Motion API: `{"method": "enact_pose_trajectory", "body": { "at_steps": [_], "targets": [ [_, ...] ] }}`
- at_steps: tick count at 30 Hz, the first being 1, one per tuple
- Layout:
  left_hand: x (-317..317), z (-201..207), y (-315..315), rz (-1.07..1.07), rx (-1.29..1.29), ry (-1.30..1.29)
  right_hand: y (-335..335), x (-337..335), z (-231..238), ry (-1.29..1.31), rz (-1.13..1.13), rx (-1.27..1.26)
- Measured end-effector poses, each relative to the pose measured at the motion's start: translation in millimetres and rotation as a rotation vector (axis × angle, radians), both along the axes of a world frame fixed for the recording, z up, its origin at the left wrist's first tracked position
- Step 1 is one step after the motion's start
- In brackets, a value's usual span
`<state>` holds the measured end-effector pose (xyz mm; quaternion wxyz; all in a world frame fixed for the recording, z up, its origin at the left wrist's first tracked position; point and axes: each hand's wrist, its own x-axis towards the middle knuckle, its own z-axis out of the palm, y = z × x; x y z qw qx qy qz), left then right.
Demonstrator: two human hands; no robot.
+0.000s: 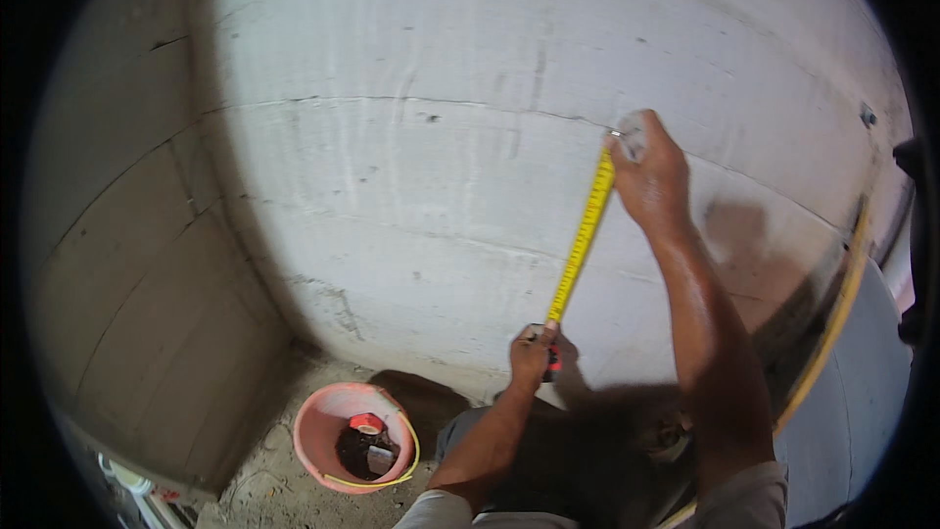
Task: The person uses a yellow spirit level to check the wall's horizontal alignment, then uses pliers to mark points on the wall. They then use a tape measure to measure vertical distances and mark additional points on the wall with a pencil.
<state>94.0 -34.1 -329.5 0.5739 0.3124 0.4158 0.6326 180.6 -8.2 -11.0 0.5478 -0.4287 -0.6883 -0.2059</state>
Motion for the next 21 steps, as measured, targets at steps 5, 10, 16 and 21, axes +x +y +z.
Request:
{"method": "enact_pose_trajectory", "body": {
  "at_steps": [5, 10, 16, 21],
  "targets": [
    [-1.7, -1.5, 3.3, -0.016, -0.058, -0.024, -5.4, -6.7, 2.3, 0.065, 0.01, -0.143],
    [2.9, -4.4, 4.0, 0.003, -0.057, -0.015, -4.3, -3.0, 1.7, 0.051, -0.061, -0.16],
    [0.5, 0.5, 2.6, -0.055, -0.091, -0.011, -2.6, -6.3, -0.5, 0.12, 0.001, -0.179],
    [-1.2, -3.1, 4.7, -0.046, -0.077, -0.011, -3.5, -4.7, -3.8, 0.13, 0.07, -0.202]
  ]
}}
